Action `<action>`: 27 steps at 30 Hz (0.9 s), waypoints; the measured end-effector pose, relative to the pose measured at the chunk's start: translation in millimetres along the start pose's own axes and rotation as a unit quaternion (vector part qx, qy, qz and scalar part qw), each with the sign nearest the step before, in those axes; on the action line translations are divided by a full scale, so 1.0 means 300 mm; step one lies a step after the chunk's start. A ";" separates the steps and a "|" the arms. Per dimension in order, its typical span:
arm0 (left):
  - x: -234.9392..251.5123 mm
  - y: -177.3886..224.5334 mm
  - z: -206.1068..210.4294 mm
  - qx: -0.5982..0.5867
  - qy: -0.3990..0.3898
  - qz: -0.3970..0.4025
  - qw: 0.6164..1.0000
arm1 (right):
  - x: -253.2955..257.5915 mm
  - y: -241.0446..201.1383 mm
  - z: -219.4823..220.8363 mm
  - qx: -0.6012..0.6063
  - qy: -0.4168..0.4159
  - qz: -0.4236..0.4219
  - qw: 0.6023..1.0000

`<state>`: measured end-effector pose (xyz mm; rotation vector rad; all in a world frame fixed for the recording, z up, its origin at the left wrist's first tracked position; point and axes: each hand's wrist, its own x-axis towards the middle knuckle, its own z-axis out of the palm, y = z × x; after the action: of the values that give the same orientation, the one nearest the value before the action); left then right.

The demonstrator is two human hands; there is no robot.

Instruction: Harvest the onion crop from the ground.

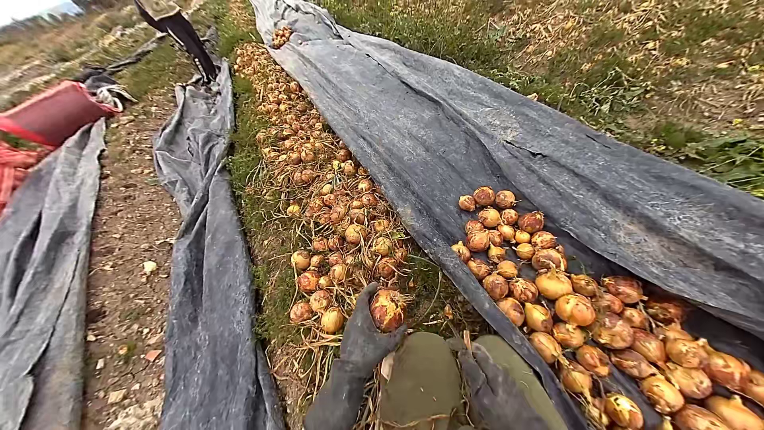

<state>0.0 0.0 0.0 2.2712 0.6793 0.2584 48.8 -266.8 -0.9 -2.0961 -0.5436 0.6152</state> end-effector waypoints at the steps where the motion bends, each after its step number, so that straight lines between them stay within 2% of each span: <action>1: -0.049 0.034 -0.039 -0.041 -0.001 0.035 0.999 | 0.029 -0.032 0.010 0.003 -0.014 0.000 1.000; 3: -0.143 0.099 -0.099 -0.081 -0.016 0.098 0.992 | 0.045 -0.108 0.037 0.072 -0.038 -0.001 0.997; 5: -0.224 0.149 -0.138 -0.053 -0.046 0.153 0.986 | 0.020 -0.147 0.097 0.206 -0.020 -0.035 0.978; 7: -0.294 0.180 -0.166 0.011 -0.078 0.170 0.982 | -0.040 -0.186 0.133 0.301 0.016 -0.045 0.952; 9: -0.358 0.193 -0.197 0.051 -0.115 0.161 0.979 | -0.099 -0.193 0.131 0.321 0.006 -0.051 0.946; 10: -0.385 0.193 -0.210 0.056 -0.143 0.145 0.977 | -0.114 -0.166 0.135 0.310 -0.006 -0.070 0.948; 12: -0.430 0.184 -0.221 0.006 -0.225 0.090 0.970 | -0.148 -0.121 0.119 0.190 -0.024 -0.138 0.972; 14: -0.468 0.185 -0.204 -0.077 -0.312 0.001 0.947 | -0.157 -0.073 0.120 0.005 0.050 -0.260 0.964; 16: -0.508 0.163 -0.152 -0.186 -0.350 -0.071 0.915 | -0.155 -0.042 0.115 -0.073 0.116 -0.325 0.936; 17: -0.527 0.140 -0.128 -0.260 -0.344 -0.105 0.896 | -0.154 -0.035 0.105 -0.060 0.140 -0.320 0.935; 19: -0.538 0.122 -0.116 -0.330 -0.324 -0.176 0.869 | -0.160 -0.031 0.070 0.040 0.139 -0.222 0.964; 21: -0.509 0.148 -0.133 -0.315 -0.299 -0.203 0.877 | -0.150 -0.018 0.045 0.132 0.118 -0.092 0.980; 22: -0.492 0.170 -0.141 -0.285 -0.295 -0.197 0.890 | -0.154 0.003 0.037 0.119 0.100 -0.043 0.987; 24: -0.457 0.218 -0.150 -0.219 -0.298 -0.169 0.914 | -0.176 0.044 0.023 0.014 0.016 0.030 0.999; 27: -0.419 0.285 -0.143 -0.071 -0.265 -0.077 0.959 | -0.196 0.067 0.043 -0.099 -0.124 0.050 0.986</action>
<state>-88.0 -92.5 93.0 2.0074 0.5256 -0.3565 -2.1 -303.6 -10.9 -2.2572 -0.6655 0.9206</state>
